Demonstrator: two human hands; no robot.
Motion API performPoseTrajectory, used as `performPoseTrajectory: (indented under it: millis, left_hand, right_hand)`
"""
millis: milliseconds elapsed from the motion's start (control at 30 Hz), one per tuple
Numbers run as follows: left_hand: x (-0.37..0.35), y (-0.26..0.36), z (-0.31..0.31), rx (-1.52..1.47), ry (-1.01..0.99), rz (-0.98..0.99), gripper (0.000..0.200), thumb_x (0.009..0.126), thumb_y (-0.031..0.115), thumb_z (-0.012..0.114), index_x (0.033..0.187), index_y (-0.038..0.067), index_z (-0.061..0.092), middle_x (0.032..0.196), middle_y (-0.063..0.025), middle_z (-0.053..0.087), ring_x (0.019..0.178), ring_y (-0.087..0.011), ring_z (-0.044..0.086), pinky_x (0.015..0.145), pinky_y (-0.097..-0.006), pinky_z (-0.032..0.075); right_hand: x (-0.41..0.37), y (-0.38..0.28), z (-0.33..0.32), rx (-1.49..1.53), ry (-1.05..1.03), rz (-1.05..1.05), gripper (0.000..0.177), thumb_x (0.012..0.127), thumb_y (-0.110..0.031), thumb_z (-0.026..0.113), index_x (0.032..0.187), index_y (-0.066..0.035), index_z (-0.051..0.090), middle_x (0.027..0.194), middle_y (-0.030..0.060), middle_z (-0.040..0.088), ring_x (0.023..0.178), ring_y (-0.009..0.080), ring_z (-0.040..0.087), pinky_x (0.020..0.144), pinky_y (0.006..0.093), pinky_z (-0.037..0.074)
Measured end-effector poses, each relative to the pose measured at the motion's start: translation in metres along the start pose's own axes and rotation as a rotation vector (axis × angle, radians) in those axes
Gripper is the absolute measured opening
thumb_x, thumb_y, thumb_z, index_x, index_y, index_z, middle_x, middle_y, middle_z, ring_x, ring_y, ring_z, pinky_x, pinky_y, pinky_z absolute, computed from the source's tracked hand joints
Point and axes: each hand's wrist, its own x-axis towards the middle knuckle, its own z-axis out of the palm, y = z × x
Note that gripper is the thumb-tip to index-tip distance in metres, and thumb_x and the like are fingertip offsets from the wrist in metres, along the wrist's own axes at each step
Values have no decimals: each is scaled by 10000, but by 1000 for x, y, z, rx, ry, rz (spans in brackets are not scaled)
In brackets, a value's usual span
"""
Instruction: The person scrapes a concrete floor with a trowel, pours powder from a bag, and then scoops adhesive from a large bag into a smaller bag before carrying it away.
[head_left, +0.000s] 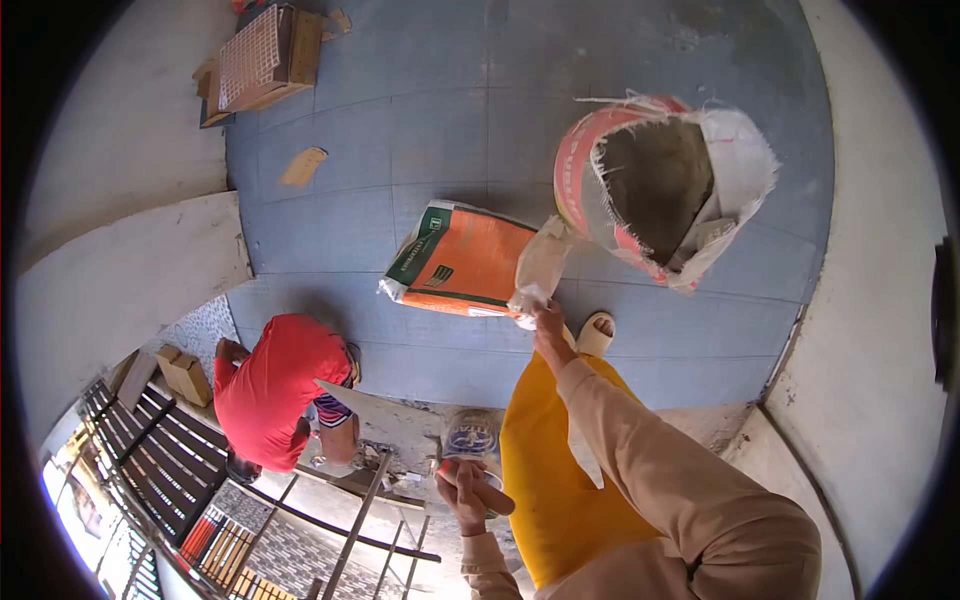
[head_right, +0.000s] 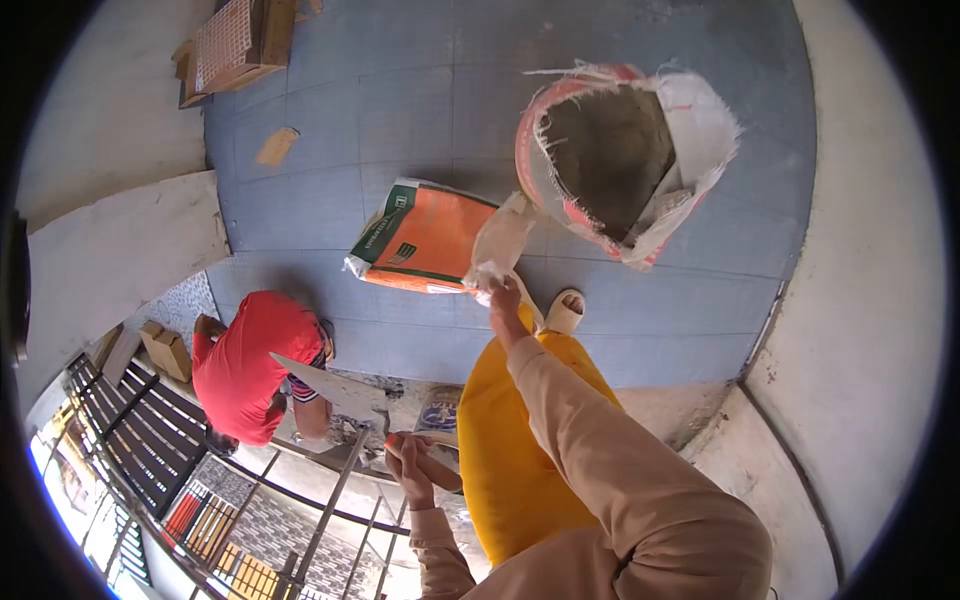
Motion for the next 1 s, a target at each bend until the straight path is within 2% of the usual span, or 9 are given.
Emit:
performPoseTrajectory:
  millis: [300, 367, 400, 500, 567, 633, 767, 900, 1000]
  left_hand:
    - [80, -139, 55, 69, -237, -79, 217, 896, 213, 465, 787, 27, 492, 681, -47, 502, 686, -164, 517, 671, -299, 413]
    - [97, -155, 70, 177, -194, -156, 246, 906, 232, 452, 800, 14, 496, 679, -49, 517, 679, -168, 527, 694, -292, 429]
    - [104, -168, 72, 139, -255, -152, 258, 915, 252, 440, 825, 16, 497, 714, -48, 518, 713, -159, 517, 699, -288, 426]
    - [132, -194, 84, 90, -377, -119, 281, 931, 296, 413, 911, 25, 489, 808, -43, 513, 783, -141, 489, 724, -280, 414]
    - [137, -191, 93, 84, -433, -79, 301, 938, 320, 400, 972, 32, 480, 867, -39, 506, 818, -131, 469, 743, -275, 404]
    - [136, -183, 105, 83, -606, -283, 344, 941, 356, 389, 1087, 47, 432, 988, -41, 460, 874, -133, 429, 798, -277, 380]
    - [173, -235, 83, 196, -856, -102, 436, 952, 352, 366, 1284, 71, 339, 1128, -47, 429, 1068, -165, 387, 948, -304, 287]
    - [258, -294, 17, 870, -341, 97, 552, 858, 426, 506, 1227, 20, 448, 1209, -196, 460, 1115, -336, 424, 943, -424, 326]
    - [324, -344, -19, 1036, -18, -69, 866, 709, 581, 599, 1327, 54, 297, 1257, -226, 421, 1188, -393, 363, 957, -538, 252]
  right_hand:
    - [76, 34, -160, -584, 43, -142, 234, 766, -88, 601, 964, 22, 547, 803, 70, 558, 770, 170, 551, 733, 294, 446]
    - [76, 44, -181, -1495, 510, -578, 300, 752, -115, 619, 1002, 18, 519, 840, 74, 531, 780, 181, 546, 751, 288, 446]
    - [66, 46, -190, -1529, 502, -567, 300, 752, -115, 619, 1002, 18, 519, 840, 74, 531, 780, 181, 546, 751, 288, 446]
    - [19, -3, -169, -712, -438, -123, 571, 718, -187, 694, 1175, -15, 397, 1108, 143, 478, 1027, 256, 503, 880, 349, 402]
    - [-55, -32, -127, -765, -652, 105, 764, 683, -321, 739, 1254, -21, 329, 1082, 175, 504, 1038, 307, 505, 865, 366, 411]
    - [-87, -34, -106, -940, -818, -381, 705, 701, -251, 718, 1253, -18, 348, 1005, 167, 549, 969, 275, 550, 816, 329, 437]
    - [-57, -16, -112, -966, -651, -241, 578, 716, -214, 674, 1189, -27, 399, 934, 190, 590, 880, 311, 595, 765, 386, 456]
    - [13, 13, -147, -1375, -410, -428, 378, 767, -316, 590, 1003, -41, 485, 791, 221, 608, 751, 404, 590, 669, 479, 459]
    - [57, 16, -153, -1714, -467, -260, 401, 808, -407, 543, 993, -52, 515, 797, 198, 618, 758, 370, 602, 687, 464, 471]
